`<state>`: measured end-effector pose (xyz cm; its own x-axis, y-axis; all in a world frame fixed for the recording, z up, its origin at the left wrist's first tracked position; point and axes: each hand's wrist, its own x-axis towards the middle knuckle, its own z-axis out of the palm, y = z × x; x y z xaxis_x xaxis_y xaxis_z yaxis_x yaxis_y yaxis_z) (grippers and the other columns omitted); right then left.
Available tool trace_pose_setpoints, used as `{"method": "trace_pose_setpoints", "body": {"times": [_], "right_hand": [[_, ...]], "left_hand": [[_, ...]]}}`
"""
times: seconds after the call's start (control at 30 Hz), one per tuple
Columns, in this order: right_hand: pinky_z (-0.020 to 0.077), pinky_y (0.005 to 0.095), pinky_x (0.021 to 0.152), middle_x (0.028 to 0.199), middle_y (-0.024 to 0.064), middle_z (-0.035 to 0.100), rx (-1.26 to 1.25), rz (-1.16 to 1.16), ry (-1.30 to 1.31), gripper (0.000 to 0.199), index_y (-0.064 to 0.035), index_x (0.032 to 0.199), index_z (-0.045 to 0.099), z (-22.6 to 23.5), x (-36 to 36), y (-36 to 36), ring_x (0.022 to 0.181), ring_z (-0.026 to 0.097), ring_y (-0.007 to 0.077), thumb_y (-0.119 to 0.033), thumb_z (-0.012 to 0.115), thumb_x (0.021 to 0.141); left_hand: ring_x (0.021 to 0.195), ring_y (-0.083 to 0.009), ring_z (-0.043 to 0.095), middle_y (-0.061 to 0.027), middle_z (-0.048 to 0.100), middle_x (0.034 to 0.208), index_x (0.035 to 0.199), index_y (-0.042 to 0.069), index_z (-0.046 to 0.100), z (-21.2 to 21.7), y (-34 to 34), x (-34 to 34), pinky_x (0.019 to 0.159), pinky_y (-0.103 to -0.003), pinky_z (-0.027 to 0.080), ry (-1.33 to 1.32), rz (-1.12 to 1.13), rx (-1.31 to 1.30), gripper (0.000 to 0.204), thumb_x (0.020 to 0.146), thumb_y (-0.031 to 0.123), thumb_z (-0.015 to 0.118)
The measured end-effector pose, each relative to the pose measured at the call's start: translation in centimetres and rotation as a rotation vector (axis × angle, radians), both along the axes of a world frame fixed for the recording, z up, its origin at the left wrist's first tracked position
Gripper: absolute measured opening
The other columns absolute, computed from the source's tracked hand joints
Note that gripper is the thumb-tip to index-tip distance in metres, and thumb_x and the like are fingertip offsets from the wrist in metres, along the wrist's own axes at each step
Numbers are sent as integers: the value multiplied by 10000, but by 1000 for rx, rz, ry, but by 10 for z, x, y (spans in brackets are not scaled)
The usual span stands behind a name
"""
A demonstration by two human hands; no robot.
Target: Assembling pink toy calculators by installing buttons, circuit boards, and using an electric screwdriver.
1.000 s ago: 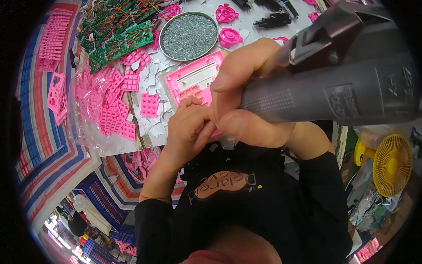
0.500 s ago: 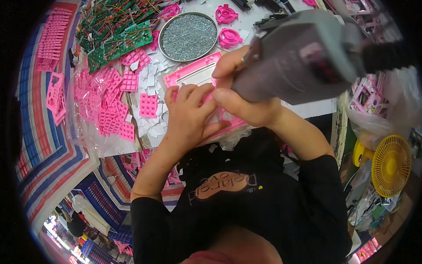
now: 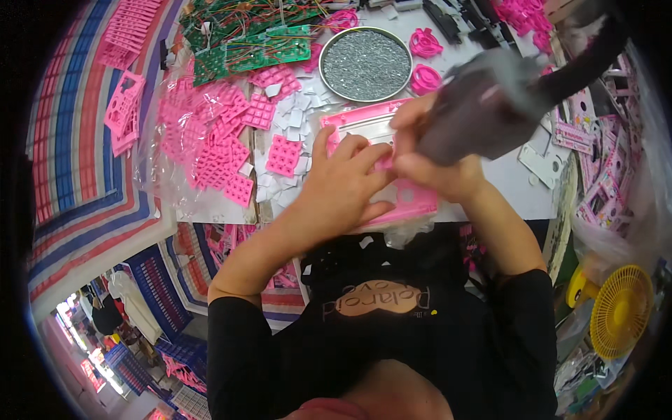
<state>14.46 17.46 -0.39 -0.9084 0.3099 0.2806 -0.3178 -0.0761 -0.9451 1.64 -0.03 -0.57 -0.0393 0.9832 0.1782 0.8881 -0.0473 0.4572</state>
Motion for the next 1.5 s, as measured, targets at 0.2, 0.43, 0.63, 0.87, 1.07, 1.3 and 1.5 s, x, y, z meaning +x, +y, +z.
{"method": "trace_pose_setpoints", "body": {"times": [0.2,0.43,0.63,0.87,1.07,1.3,1.5], "right_hand": [[398,284,478,677,27,511,-120,-70,277,490,4,1303,467,40,-5,32,522,465,114,-146,701,900],[421,293,500,694,31,548,-133,-107,224,421,7,1260,520,50,-12,45,531,507,120,-79,695,888],[397,278,489,661,0,459,-20,-151,225,437,-27,1317,484,39,-1,51,510,432,106,-132,650,927],[386,273,484,660,12,453,-11,-163,217,420,-19,1323,479,46,9,56,515,422,104,-111,621,939],[458,302,568,742,57,545,-27,-214,58,508,30,1372,454,57,11,63,606,520,138,-98,636,916],[490,393,1006,1273,222,627,282,-414,55,556,45,1434,431,40,25,67,1103,646,255,-60,640,929],[462,381,1057,1316,180,622,280,-436,-86,514,29,1403,482,51,13,91,1231,604,257,-103,660,939]], "left_hand": [[1131,-321,671,-198,712,1177,1120,28,728,49,8,-193,907,-381,508,353,1033,-180,525,877,493,712],[995,-349,724,-196,747,1097,1164,7,700,-9,-9,-322,884,-435,540,-90,931,-281,686,706,488,872],[1035,-335,709,-136,754,1064,1145,119,720,13,13,-265,903,-531,495,378,1101,-274,555,746,495,805],[821,-215,706,-71,746,951,1089,90,726,-9,-21,-280,757,-372,542,17,1039,408,283,828,194,755],[1034,-378,638,-153,692,1091,1155,5,643,65,-97,-326,932,-669,437,-1540,594,1204,272,923,139,593],[915,-259,710,-192,670,1122,1126,-132,651,91,-50,-155,795,-334,634,222,838,968,224,933,-39,586],[1099,-316,646,-153,638,1175,1219,-1,690,49,-26,-103,959,-406,527,359,386,525,480,779,-134,554]]}}
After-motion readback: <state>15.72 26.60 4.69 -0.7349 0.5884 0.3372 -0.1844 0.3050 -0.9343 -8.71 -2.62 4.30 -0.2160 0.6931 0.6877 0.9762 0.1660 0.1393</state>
